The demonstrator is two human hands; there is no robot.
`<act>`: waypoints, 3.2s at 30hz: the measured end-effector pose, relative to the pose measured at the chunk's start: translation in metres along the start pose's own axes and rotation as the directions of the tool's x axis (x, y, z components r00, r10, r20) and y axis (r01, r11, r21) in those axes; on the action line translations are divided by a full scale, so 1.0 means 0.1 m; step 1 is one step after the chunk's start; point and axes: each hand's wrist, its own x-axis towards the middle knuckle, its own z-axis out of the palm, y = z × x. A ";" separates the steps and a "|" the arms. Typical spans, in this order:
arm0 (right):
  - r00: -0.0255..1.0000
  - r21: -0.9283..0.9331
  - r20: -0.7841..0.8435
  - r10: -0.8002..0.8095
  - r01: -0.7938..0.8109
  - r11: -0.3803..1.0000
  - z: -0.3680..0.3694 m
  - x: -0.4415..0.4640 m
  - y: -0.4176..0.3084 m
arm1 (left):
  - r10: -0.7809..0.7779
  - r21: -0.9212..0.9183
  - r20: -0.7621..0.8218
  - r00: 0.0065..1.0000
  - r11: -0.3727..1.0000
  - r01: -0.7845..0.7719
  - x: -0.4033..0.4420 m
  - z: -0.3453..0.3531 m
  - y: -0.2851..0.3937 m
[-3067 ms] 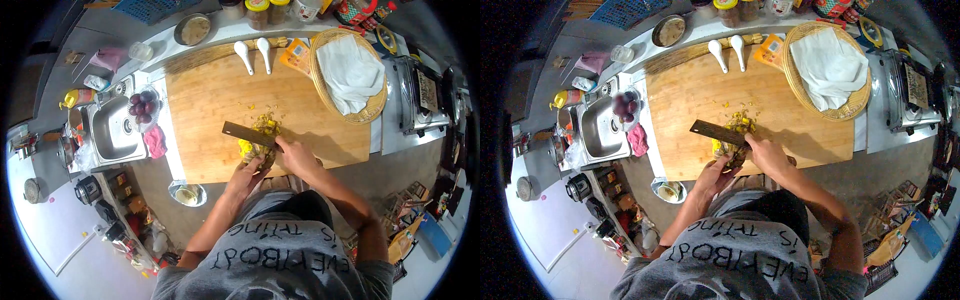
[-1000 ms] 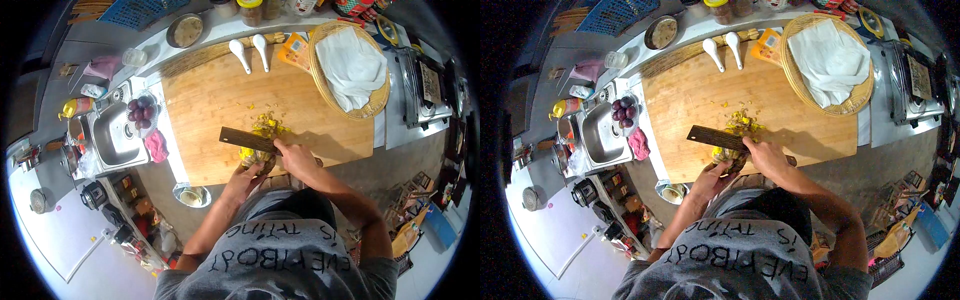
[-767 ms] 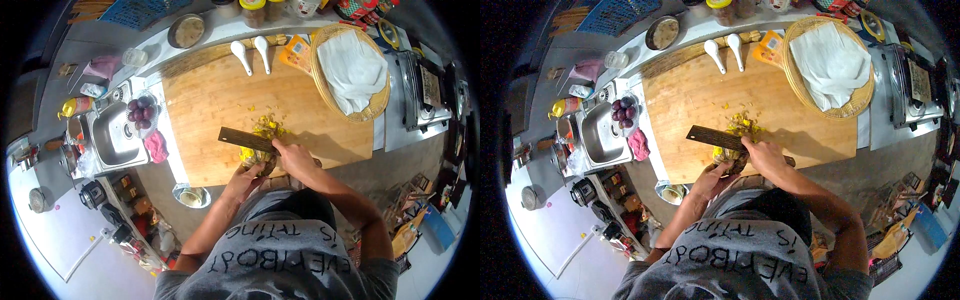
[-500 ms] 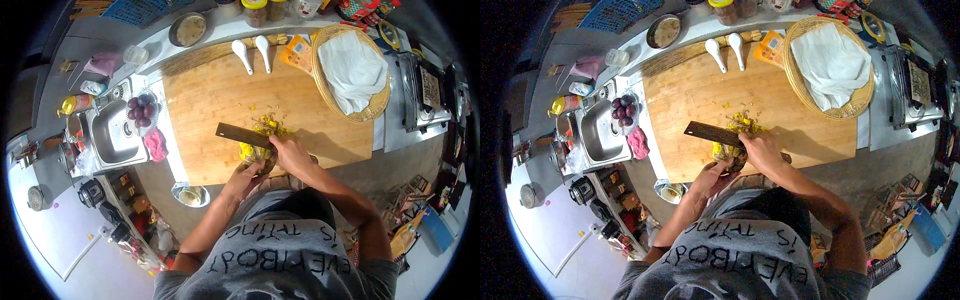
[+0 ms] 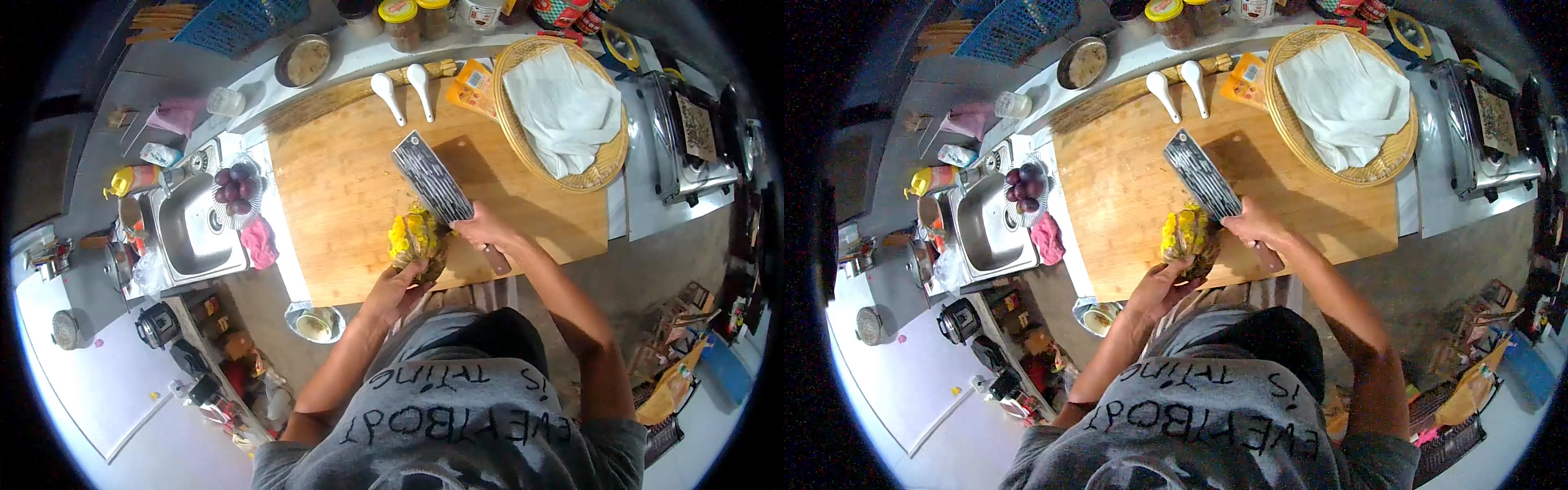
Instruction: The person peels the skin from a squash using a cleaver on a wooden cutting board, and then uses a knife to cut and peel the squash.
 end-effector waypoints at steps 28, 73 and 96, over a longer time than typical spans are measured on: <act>0.942 -0.492 -0.116 -0.314 0.220 0.842 0.28 -0.16 0.02 | -0.084 0.086 -0.021 0.996 0.993 0.085 -0.03 -0.01 0.09; 0.945 -0.471 -0.041 -0.324 0.268 0.841 0.29 -1.08 -0.29 | 0.040 -0.122 -0.010 0.999 0.992 -0.041 -0.04 -0.11 -0.23; 0.894 -0.578 -0.099 -0.436 0.305 0.757 0.31 -0.53 -0.23 | 0.032 -0.079 -0.020 0.999 0.996 -0.033 0.07 0.07 -0.09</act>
